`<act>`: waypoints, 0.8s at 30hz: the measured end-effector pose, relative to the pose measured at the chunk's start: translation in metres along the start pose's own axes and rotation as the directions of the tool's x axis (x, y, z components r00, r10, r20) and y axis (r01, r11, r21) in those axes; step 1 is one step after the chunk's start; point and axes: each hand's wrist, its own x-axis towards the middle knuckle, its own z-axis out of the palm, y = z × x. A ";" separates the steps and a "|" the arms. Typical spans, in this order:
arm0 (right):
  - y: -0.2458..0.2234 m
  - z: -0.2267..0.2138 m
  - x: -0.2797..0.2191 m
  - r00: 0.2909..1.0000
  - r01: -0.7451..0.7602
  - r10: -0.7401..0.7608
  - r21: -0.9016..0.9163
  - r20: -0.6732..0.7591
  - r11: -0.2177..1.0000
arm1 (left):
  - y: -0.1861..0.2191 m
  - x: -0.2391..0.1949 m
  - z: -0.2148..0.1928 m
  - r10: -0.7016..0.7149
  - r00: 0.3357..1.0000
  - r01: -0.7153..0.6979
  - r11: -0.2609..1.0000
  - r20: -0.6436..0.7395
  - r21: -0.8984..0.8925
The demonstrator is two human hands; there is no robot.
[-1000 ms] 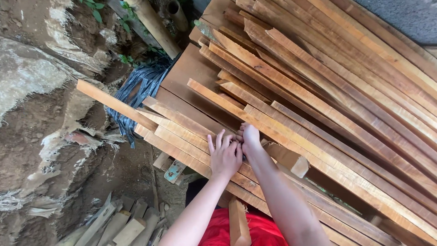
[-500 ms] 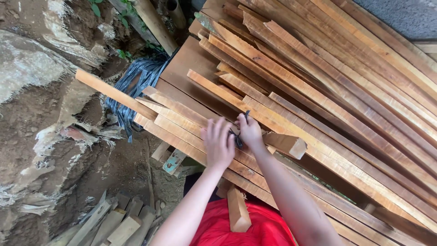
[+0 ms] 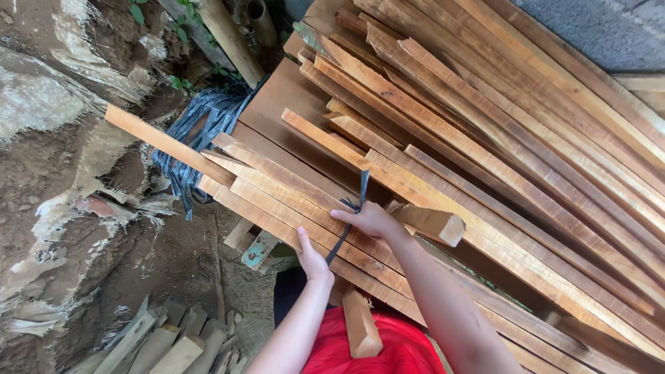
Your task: The person ties bundles of wooden planks together using black straps. They wrap the straps around the wood, pull them tight, and tie knots to secure the bundles. The person then lifts and moves the tied bundles to a different location.
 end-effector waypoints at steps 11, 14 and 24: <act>0.028 0.019 0.036 0.971 0.226 -0.239 0.246 0.024 0.943 | 0.009 -0.006 -0.002 -0.061 0.998 0.061 0.998 0.011 0.012; 0.023 0.013 0.041 0.987 0.129 -0.146 0.207 0.067 0.970 | 0.015 -0.008 0.007 -0.077 0.997 0.077 0.997 0.014 0.010; -0.020 -0.020 0.008 0.979 -0.092 0.079 -0.056 -0.190 0.994 | 0.018 0.004 0.042 -0.126 0.990 0.117 0.984 0.056 0.135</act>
